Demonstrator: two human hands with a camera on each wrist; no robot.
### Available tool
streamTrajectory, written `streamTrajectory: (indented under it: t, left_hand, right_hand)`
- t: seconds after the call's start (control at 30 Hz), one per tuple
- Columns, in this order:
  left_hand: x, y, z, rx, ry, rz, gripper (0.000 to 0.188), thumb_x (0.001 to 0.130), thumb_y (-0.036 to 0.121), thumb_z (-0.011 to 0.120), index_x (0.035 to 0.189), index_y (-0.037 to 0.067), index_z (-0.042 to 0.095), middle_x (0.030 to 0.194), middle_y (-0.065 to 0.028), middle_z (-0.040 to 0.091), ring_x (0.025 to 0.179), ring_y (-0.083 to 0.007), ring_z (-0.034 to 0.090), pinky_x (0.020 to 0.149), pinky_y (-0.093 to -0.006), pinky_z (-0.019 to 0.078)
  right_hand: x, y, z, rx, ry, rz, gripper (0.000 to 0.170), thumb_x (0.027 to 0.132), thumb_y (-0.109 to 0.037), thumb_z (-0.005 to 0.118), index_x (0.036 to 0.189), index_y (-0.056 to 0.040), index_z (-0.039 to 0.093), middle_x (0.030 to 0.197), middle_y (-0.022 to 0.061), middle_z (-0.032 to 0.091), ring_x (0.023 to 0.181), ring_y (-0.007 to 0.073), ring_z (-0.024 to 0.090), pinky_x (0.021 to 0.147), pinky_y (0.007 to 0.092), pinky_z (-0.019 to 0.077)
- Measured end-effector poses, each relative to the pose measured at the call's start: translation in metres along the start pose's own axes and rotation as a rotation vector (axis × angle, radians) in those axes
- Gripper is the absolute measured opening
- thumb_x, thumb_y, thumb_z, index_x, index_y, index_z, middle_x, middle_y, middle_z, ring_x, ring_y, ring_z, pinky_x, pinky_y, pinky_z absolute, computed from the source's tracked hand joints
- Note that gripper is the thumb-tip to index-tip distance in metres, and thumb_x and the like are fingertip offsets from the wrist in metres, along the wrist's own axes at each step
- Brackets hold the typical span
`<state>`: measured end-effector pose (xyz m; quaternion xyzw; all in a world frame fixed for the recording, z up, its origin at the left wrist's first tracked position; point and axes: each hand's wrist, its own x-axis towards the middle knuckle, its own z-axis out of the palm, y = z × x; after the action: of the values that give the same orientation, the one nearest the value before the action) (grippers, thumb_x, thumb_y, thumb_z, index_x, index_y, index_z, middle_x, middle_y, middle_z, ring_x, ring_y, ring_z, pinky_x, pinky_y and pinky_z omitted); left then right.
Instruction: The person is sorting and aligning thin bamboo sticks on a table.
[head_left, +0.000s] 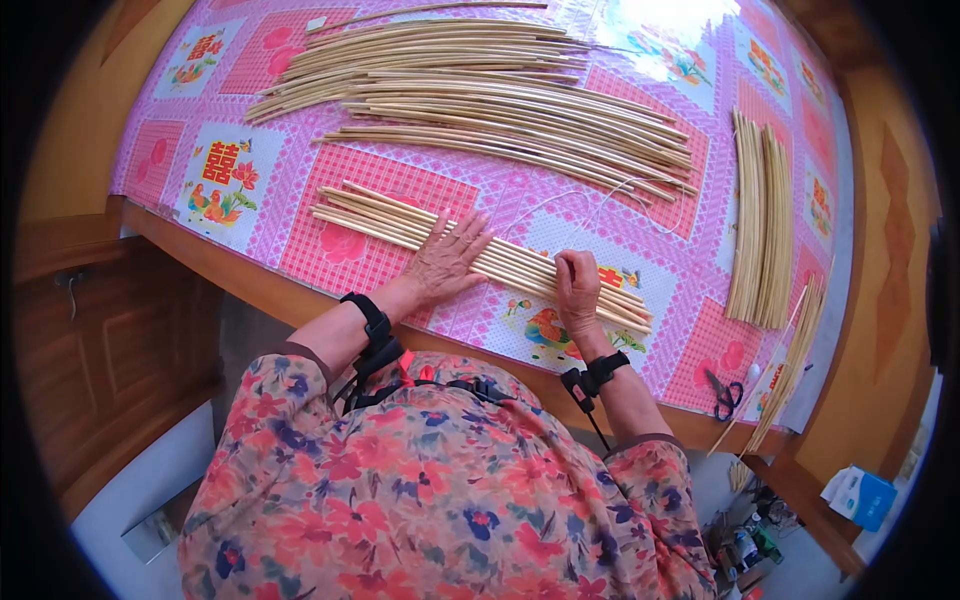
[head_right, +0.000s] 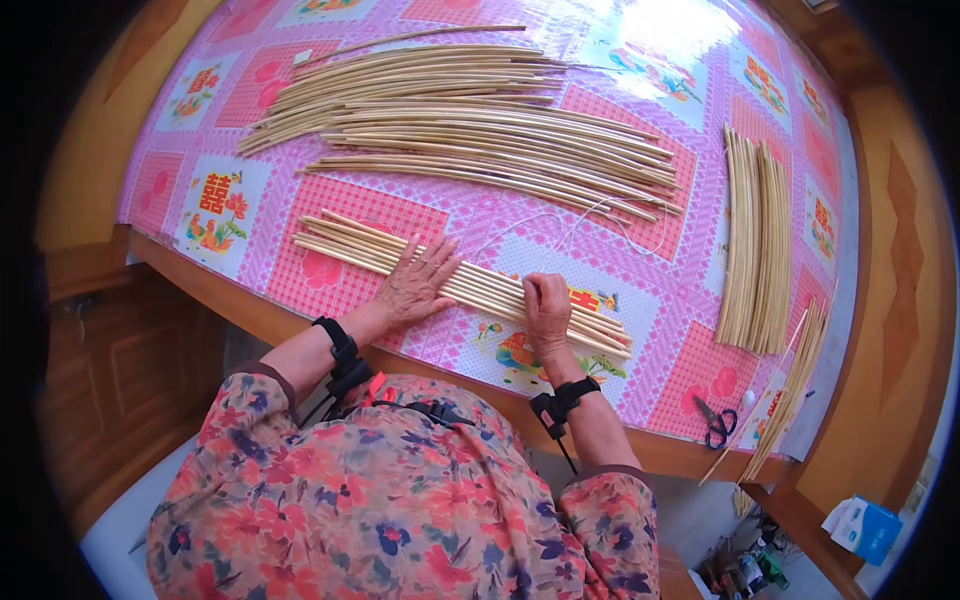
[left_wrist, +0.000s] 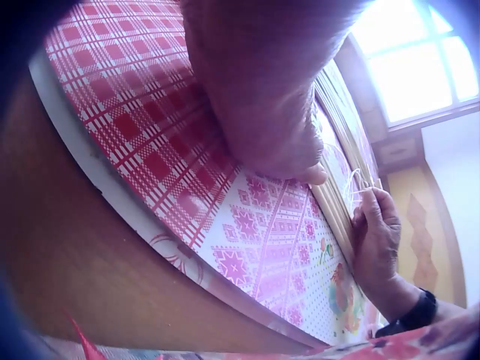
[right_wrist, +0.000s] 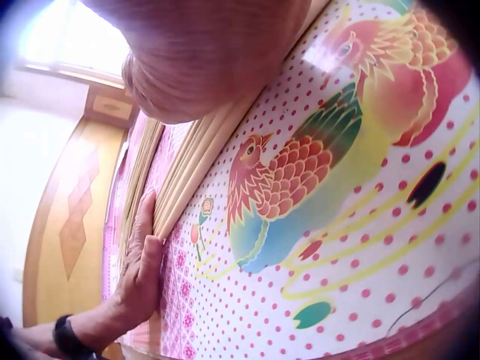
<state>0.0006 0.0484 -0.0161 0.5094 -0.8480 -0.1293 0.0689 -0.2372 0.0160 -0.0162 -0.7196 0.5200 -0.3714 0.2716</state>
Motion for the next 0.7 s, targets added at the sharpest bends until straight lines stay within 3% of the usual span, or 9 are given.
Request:
streamTrajectory:
  t: [0.43,0.53,0.6,0.63,0.7]
  left_hand:
    - [0.001,-0.003,0.008,0.052,-0.015,-0.013,0.068,0.078,0.047,0.047,0.13,0.005,0.03,0.139,-0.0131,0.021,0.131,-0.0251,0.015,0.106,-0.0448,0.0036]
    - [0.001,-0.001,0.004,0.049,-0.014,-0.033,0.068,0.079,0.047,0.047,0.13,0.005,0.029,0.139,-0.0132,0.021,0.131,-0.0253,0.015,0.106,-0.0448,0.0039]
    - [0.0,-0.003,0.007,0.062,0.038,0.016,0.068,0.08,0.048,0.045,0.13,0.005,0.029,0.139,-0.0131,0.021,0.13,-0.0255,0.015,0.106,-0.0454,0.004]
    - [0.0,-0.002,0.004,0.093,0.049,0.026,0.069,0.08,0.05,0.044,0.13,0.005,0.029,0.139,-0.0144,0.021,0.13,-0.0268,0.015,0.106,-0.0463,0.0042]
    - [0.0,0.002,-0.004,0.076,0.004,-0.005,0.07,0.08,0.051,0.044,0.131,0.005,0.029,0.139,-0.0147,0.021,0.13,-0.027,0.014,0.105,-0.047,0.0033]
  right_hand:
    - [-0.002,0.002,0.001,-0.008,0.029,-0.089,0.006,0.076,-0.002,0.056,0.079,-0.0039,0.052,0.069,0.0107,0.049,0.065,0.0268,0.048,0.058,0.0352,0.0389]
    - [0.0,0.004,0.0,0.025,0.055,-0.095,0.004,0.077,-0.003,0.055,0.08,-0.0028,0.053,0.069,0.0092,0.049,0.064,0.0213,0.049,0.058,0.0313,0.0399]
    - [0.003,0.008,-0.005,0.228,-0.033,0.159,0.003,0.079,-0.004,0.056,0.08,-0.0016,0.054,0.071,0.0071,0.05,0.063,0.014,0.049,0.058,0.0268,0.0405]
    - [0.007,0.01,-0.013,0.238,-0.064,0.14,0.007,0.081,-0.007,0.056,0.083,-0.001,0.057,0.072,0.0048,0.052,0.064,0.0096,0.05,0.058,0.0232,0.0408]
    - [0.019,0.007,-0.033,0.227,-0.084,0.188,0.008,0.082,-0.008,0.055,0.085,-0.0012,0.058,0.072,0.0046,0.054,0.063,0.0098,0.051,0.057,0.0231,0.0413]
